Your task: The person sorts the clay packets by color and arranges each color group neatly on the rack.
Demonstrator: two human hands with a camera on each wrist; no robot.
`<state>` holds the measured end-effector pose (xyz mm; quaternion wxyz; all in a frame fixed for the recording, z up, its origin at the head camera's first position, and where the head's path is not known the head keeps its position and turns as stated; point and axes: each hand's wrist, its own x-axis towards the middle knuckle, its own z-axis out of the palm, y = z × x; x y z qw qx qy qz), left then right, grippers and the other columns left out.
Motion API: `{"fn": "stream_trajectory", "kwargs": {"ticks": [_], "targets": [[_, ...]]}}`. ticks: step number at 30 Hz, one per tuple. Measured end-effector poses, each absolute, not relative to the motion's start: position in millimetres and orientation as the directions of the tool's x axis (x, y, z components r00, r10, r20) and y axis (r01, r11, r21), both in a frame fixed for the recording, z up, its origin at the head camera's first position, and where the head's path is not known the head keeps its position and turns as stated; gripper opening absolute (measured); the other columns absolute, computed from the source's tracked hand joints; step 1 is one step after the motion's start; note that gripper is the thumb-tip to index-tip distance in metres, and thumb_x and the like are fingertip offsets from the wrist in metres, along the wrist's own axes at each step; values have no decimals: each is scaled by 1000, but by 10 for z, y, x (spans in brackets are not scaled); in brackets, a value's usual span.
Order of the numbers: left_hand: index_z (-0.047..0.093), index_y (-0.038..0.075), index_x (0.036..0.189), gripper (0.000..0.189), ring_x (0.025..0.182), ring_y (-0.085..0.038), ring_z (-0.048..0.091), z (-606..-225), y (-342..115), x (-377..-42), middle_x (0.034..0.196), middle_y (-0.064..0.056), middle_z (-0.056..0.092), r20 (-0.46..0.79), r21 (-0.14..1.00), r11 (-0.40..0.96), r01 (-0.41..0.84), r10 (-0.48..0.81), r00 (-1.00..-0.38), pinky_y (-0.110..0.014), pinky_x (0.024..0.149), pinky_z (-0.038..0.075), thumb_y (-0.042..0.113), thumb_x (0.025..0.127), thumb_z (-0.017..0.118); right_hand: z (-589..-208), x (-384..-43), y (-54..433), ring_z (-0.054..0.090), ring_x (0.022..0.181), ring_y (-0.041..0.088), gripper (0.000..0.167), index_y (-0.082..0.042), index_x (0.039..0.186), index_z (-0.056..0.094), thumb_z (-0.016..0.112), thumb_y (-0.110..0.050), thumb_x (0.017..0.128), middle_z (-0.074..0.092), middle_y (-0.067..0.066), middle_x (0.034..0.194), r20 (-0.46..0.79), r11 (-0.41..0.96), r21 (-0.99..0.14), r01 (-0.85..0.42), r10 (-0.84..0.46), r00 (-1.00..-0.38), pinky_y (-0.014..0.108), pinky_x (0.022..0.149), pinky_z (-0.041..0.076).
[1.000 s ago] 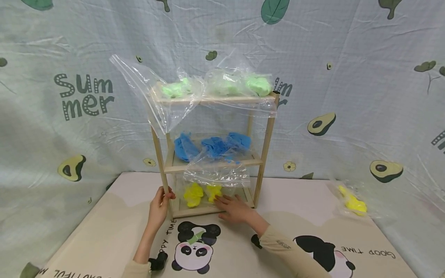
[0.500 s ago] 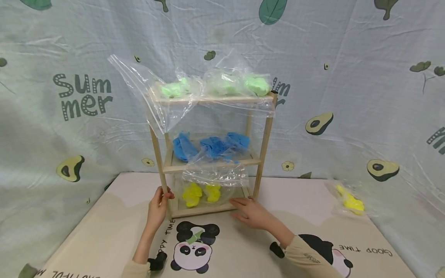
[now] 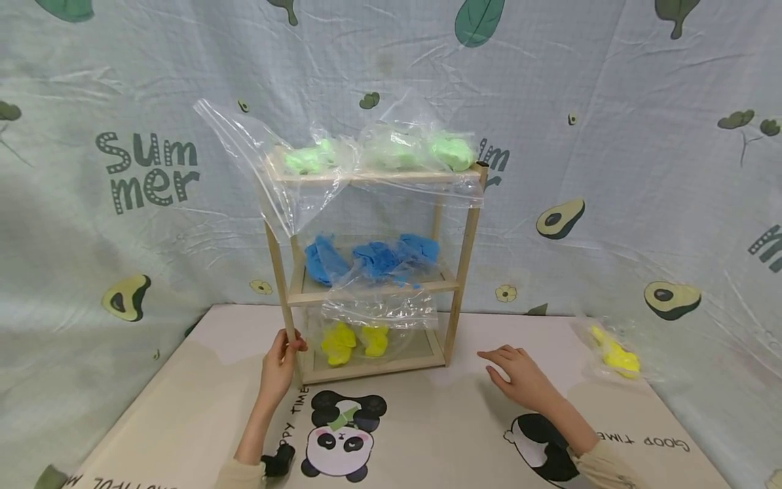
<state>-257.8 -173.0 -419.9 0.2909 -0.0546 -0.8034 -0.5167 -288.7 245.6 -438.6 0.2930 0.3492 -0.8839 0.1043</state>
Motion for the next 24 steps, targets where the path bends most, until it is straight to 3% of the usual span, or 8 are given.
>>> {"fn": "stream_trajectory", "kwargs": {"ticks": [5, 8, 15, 24], "targets": [[49, -6, 95, 8, 75, -8, 57, -4209, -1727, -2580, 84, -22, 58, 528, 802, 440, 403, -209, -823, -44, 77, 44, -3, 88, 48, -4443, -2885, 2813, 55, 78, 13, 29, -11, 101, 65, 69, -6, 72, 66, -1, 81, 618, 780, 61, -623, -519, -590, 38, 68, 42], [49, -6, 96, 8, 76, -7, 57, -4207, -1724, -2577, 85, -22, 58, 530, 803, 437, 406, -209, -822, -48, 78, 44, -2, 88, 48, -4467, -2894, 3016, 54, 76, 15, 29, -10, 98, 66, 70, -5, 69, 65, 0, 78, 614, 808, 92, -582, -506, -606, 39, 67, 41], [49, -8, 97, 10, 76, -8, 57, -4203, -1729, -2573, 85, -20, 59, 520, 805, 449, 387, -220, -825, -42, 78, 44, -2, 89, 47, -4540, -2980, 3483, 53, 73, 20, 29, -7, 92, 65, 71, -4, 65, 63, 3, 73, 591, 867, 162, -471, -467, -657, 41, 66, 38], [49, -8, 99, 12, 76, -8, 58, -4202, -1734, -2580, 85, -18, 59, 513, 803, 458, 381, -208, -833, -40, 77, 44, -1, 90, 46, -4571, -3049, 3878, 52, 76, 26, 25, -2, 89, 64, 69, -3, 66, 66, 10, 76, 596, 921, 135, -365, -370, -713, 45, 65, 35]]}}
